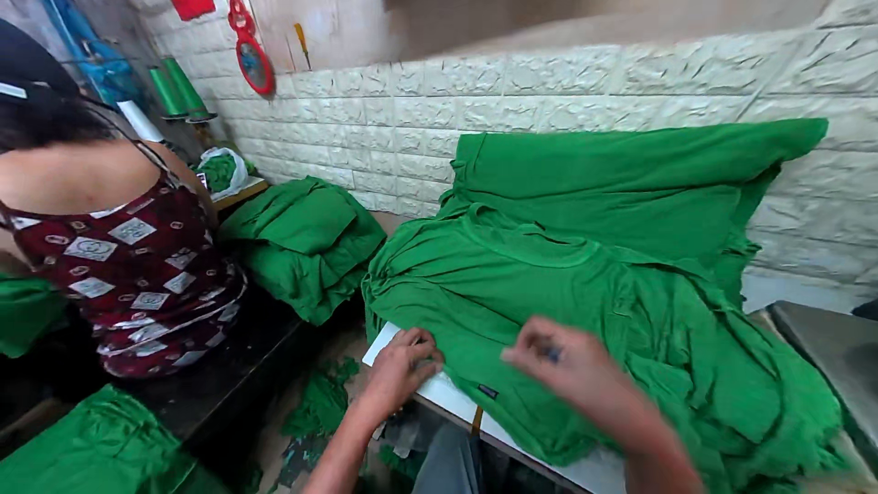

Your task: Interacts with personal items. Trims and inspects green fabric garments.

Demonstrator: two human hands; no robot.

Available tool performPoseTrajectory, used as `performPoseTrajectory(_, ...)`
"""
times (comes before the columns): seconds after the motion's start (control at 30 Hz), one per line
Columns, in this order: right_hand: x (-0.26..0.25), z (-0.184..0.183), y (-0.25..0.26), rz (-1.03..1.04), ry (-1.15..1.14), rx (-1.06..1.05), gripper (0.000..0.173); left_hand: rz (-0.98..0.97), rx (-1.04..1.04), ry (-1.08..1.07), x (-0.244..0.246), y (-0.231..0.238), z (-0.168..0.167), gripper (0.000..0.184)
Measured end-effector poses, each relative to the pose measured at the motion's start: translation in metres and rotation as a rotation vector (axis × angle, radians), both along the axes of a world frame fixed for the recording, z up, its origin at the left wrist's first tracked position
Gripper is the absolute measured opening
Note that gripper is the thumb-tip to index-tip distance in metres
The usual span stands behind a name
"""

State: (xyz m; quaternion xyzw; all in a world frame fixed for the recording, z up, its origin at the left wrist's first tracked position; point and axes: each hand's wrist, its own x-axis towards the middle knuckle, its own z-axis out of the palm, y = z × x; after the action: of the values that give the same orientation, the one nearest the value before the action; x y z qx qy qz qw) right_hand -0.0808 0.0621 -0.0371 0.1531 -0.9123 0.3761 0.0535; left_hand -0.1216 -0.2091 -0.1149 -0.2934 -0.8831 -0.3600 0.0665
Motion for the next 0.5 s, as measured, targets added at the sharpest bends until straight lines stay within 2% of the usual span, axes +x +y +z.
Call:
performPoseTrajectory(0.07,0.019,-0.017,-0.017,0.001,-0.265,0.241,0.045,0.016,0.057,0.047,0.0,0.007,0.003,0.02)
performPoseTrajectory(0.13,0.031,-0.034,-0.023,-0.076,-0.286,0.346,0.031,-0.009,0.147,0.027,0.002,0.017,0.012,0.023)
performPoseTrajectory(0.23,0.042,-0.046,-0.011,-0.243,0.13,0.197,0.011,-0.054,0.238,0.058,0.004,0.031,0.024,0.022)
performPoseTrajectory(0.3,0.039,-0.044,-0.004,-0.324,0.433,0.119,0.017,-0.018,0.217,0.173,0.003,0.038,0.025,0.033)
performPoseTrajectory(0.33,0.038,-0.04,-0.004,-0.345,0.521,0.089,0.021,0.061,0.185,0.285,0.003,0.044,0.024,0.035)
performPoseTrajectory(0.4,0.037,-0.036,-0.01,-0.332,0.651,0.046,0.023,0.288,0.146,0.49,-0.001,0.053,0.02,0.02)
performPoseTrajectory(0.43,0.038,-0.038,-0.015,-0.327,0.716,0.04,0.022,0.407,0.136,0.535,-0.003,0.054,0.02,0.017)
performPoseTrajectory(0.5,0.04,-0.043,-0.018,-0.332,0.841,0.046,0.019,0.544,0.15,0.526,-0.005,0.043,0.028,0.024)
